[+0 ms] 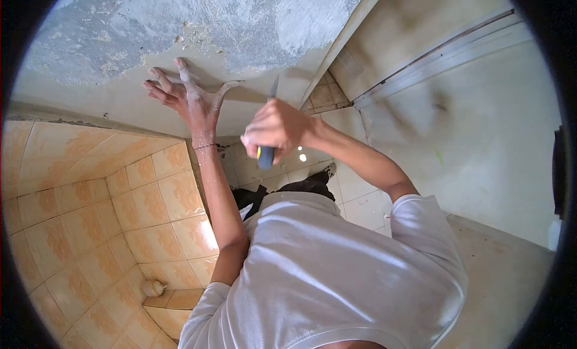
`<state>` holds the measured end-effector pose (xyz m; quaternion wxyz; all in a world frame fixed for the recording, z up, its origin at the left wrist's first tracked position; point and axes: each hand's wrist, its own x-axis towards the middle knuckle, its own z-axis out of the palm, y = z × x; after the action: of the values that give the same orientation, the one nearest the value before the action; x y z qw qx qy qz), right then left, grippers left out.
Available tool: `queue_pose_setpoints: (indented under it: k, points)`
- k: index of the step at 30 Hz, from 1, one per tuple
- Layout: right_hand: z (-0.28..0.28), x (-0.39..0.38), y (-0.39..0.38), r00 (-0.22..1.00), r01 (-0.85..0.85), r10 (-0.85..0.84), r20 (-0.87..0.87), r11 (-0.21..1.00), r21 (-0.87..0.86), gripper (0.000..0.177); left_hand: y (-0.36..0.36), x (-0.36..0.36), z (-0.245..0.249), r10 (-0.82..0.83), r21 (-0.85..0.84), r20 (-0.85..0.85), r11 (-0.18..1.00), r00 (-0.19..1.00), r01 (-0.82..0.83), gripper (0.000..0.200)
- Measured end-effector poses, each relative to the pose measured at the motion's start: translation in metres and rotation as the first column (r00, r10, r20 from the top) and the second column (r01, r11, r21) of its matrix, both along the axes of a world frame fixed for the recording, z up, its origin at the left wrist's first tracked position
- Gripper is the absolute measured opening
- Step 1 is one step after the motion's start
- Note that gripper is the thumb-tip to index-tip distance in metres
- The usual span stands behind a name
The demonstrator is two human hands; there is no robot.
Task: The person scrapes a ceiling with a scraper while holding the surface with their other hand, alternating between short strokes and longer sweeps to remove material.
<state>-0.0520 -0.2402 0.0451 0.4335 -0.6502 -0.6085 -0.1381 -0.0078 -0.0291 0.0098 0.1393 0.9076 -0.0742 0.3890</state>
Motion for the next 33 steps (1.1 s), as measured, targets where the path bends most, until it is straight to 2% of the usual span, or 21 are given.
queue_pose_setpoints:
  k: [3, 4, 7, 8, 9, 11, 12, 13, 15, 16, 20, 21, 23, 24, 25, 28, 31, 32, 33]
  points:
    - [-0.008, 0.015, -0.002, 0.995, 0.07, -0.068, 0.066, 0.997, -0.023, 0.01, -0.001, 0.001, 0.0, 0.003, -0.012, 0.012, 1.0, 1.0, -0.003, 0.143]
    - [-0.018, 0.027, -0.008, 0.987, 0.16, -0.162, -0.021, 0.984, -0.08, 0.01, -0.001, 0.0, 0.0, -0.003, -0.011, 0.01, 1.0, 1.0, 0.003, 0.143]
    - [-0.026, 0.023, -0.009, 0.989, 0.147, -0.15, -0.019, 0.981, -0.125, 0.01, -0.001, 0.004, -0.001, 0.003, -0.026, 0.008, 1.0, 1.0, -0.002, 0.142]
    - [-0.027, 0.013, -0.004, 0.996, 0.094, -0.094, -0.003, 0.995, -0.031, 0.009, 0.0, 0.004, -0.002, -0.002, -0.036, 0.022, 0.999, 1.0, 0.003, 0.136]
    - [-0.02, 0.008, -0.001, 0.996, 0.089, -0.089, -0.003, 0.995, -0.032, 0.009, 0.0, 0.003, -0.002, -0.008, -0.046, 0.028, 0.999, 1.0, 0.009, 0.131]
    - [-0.012, -0.001, 0.001, 0.994, 0.061, -0.054, 0.091, 0.995, -0.082, 0.01, -0.001, 0.003, -0.002, -0.001, -0.053, 0.017, 0.999, 1.0, 0.002, 0.131]
    - [-0.021, 0.01, -0.003, 0.989, 0.114, -0.101, 0.107, 0.986, -0.119, 0.011, -0.001, 0.002, -0.002, 0.0, -0.056, 0.009, 0.998, 1.0, 0.0, 0.131]
    - [-0.035, 0.02, -0.007, 0.989, 0.12, -0.108, 0.105, 0.986, -0.118, 0.011, -0.002, 0.001, -0.002, -0.006, -0.055, 0.007, 0.998, 1.0, 0.006, 0.131]
    - [-0.056, 0.036, -0.016, 0.985, 0.171, -0.165, 0.046, 0.949, -0.264, 0.013, -0.003, 0.0, 0.0, -0.003, -0.022, 0.021, 1.0, 1.0, 0.003, 0.141]
    - [-0.045, 0.023, -0.012, 0.996, 0.085, -0.08, 0.035, 0.985, -0.152, 0.015, -0.003, 0.001, 0.001, -0.001, -0.021, 0.029, 1.0, 1.0, 0.002, 0.141]
    - [-0.017, -0.007, 0.002, 0.978, 0.075, -0.034, 0.206, 0.978, -0.195, 0.016, -0.003, 0.001, 0.002, 0.009, -0.022, 0.021, 1.0, 1.0, -0.009, 0.141]
    - [-0.024, 0.004, -0.002, 0.979, 0.077, -0.036, 0.201, 0.978, -0.196, 0.016, -0.004, 0.0, 0.002, 0.001, -0.021, 0.026, 1.0, 1.0, 0.0, 0.14]
    - [-0.044, 0.035, -0.012, 0.987, 0.157, -0.149, 0.052, 0.964, -0.214, 0.015, -0.003, -0.001, 0.0, 0.003, -0.021, 0.017, 1.0, 1.0, -0.003, 0.139]
    - [-0.049, 0.039, -0.014, 0.975, 0.219, -0.207, 0.08, 0.956, -0.196, 0.015, -0.003, 0.001, 0.0, 0.013, -0.022, 0.019, 1.0, 1.0, -0.013, 0.138]
    - [-0.043, 0.032, -0.013, 0.975, 0.219, -0.205, 0.087, 0.956, -0.195, 0.015, -0.002, 0.002, -0.001, 0.015, -0.023, 0.027, 1.0, 1.0, -0.015, 0.138]
    - [-0.028, -0.003, 0.0, 0.997, 0.058, -0.051, 0.063, 0.992, -0.115, 0.014, 0.002, 0.004, -0.006, 0.003, -0.051, 0.024, 0.999, 1.0, -0.001, 0.13]
    - [-0.022, 0.016, -0.001, 0.996, 0.054, -0.049, 0.069, 0.996, -0.068, 0.013, -0.001, 0.004, -0.006, -0.033, -0.085, 0.052, 0.996, 0.998, 0.037, 0.127]
    - [-0.038, 0.032, -0.01, 0.99, 0.139, -0.136, 0.044, 0.985, -0.097, 0.012, -0.001, 0.003, -0.006, -0.045, -0.087, 0.042, 0.995, 0.998, 0.049, 0.125]
    - [-0.042, 0.044, -0.015, 0.928, 0.334, -0.367, -0.071, 0.9, -0.281, 0.017, 0.001, 0.003, -0.005, -0.051, -0.09, 0.039, 0.994, 0.998, 0.054, 0.123]
